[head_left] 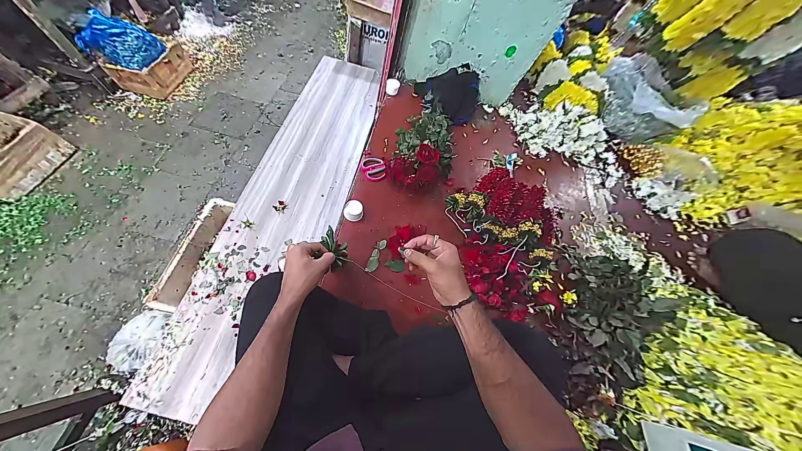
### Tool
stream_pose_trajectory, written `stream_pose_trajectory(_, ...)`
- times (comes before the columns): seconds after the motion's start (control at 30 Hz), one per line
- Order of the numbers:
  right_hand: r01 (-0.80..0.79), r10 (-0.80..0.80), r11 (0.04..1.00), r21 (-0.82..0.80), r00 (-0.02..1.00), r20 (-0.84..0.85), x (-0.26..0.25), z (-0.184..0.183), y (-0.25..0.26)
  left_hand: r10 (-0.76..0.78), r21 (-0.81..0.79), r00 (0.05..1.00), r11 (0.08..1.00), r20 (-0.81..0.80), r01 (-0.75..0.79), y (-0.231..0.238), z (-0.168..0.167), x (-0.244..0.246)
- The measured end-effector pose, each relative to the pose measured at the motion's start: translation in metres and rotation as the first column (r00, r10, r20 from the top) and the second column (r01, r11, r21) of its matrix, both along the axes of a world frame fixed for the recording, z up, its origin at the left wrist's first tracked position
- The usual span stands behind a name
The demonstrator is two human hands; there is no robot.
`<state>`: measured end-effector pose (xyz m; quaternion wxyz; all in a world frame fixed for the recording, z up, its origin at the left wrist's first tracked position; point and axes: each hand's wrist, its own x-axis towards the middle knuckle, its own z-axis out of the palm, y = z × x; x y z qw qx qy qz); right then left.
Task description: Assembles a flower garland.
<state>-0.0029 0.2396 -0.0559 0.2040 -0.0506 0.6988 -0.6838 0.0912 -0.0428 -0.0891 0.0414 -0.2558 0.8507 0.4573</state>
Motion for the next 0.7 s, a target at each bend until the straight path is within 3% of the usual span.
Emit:
stream_pose_trajectory(0.43, -0.095, 0.093, 0.992, -0.087, 0.995, -0.022, 0.002, -0.002, -0.001, -0.042, 0.049, 0.997, 0.998, 0.064, 0.039, 0.0, 0.002, -0.002)
stream_pose_trajectory(0.6, -0.11, 0.11, 0.994, -0.011, 0.994, -0.024, 0.004, -0.002, -0.011, -0.1, 0.103, 0.985, 0.991, 0.137, 0.087, 0.002, 0.007, -0.001)
stream_pose_trajectory(0.7, -0.21, 0.213, 0.975, 0.07, 0.976, -0.05, 0.007, 0.002, -0.031, -0.183, 0.154, 0.972, 0.975, 0.151, 0.16, 0.003, 0.007, -0.002)
